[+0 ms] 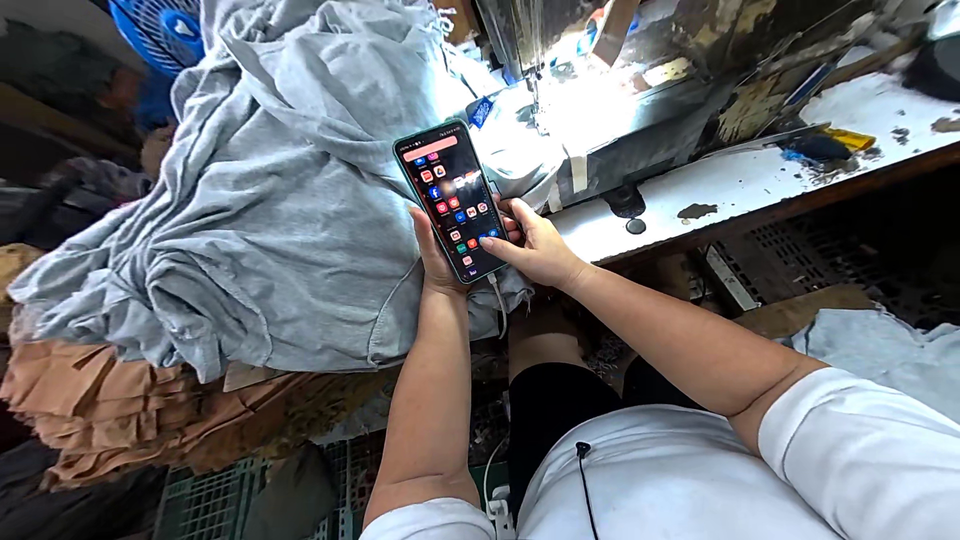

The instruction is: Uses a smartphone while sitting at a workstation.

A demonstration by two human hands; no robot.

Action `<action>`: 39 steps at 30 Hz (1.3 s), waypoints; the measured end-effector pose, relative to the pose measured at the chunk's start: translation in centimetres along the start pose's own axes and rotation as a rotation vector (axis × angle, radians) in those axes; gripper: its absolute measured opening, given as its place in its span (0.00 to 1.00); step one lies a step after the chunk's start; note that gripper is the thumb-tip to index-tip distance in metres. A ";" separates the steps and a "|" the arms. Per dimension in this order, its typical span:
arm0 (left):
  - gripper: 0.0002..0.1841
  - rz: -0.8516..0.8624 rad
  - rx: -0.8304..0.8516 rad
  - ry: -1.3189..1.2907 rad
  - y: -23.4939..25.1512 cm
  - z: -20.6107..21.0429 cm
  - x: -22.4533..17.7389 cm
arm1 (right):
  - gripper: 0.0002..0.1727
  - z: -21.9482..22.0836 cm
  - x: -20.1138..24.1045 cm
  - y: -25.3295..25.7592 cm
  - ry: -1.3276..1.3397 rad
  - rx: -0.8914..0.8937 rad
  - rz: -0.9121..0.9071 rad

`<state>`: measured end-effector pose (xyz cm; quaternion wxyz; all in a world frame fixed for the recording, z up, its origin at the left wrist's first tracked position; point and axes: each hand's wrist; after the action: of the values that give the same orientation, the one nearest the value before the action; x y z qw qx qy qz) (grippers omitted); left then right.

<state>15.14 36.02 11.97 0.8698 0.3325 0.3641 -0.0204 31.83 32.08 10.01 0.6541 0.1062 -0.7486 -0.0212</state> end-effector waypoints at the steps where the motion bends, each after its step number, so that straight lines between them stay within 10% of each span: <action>1: 0.38 0.003 0.001 -0.005 0.0 0.2 0.0 | 0.32 0.1 -0.1 0.0 -0.007 -0.009 -0.003; 6: 0.36 0.021 -0.026 0.019 -0.3 0.6 -0.2 | 0.46 -0.2 0.4 -0.5 0.010 0.073 0.036; 25: 0.32 0.056 0.033 0.073 -0.5 1.0 0.1 | 0.50 2.3 1.1 -0.5 -0.132 -0.264 0.128; 39: 0.38 0.048 -0.005 0.130 -0.3 0.6 0.1 | 0.40 1.2 0.1 -0.4 0.032 -0.147 0.017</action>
<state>15.53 35.47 12.05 0.8453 0.3396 0.4117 0.0229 30.73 31.52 9.88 0.6723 0.0518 -0.7352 -0.0691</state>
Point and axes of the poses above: each hand's wrist, its own y-axis towards the middle knuckle, its own z-axis out of the palm, x = y × z, and after that the axes turned 13 degrees about z, right-handed
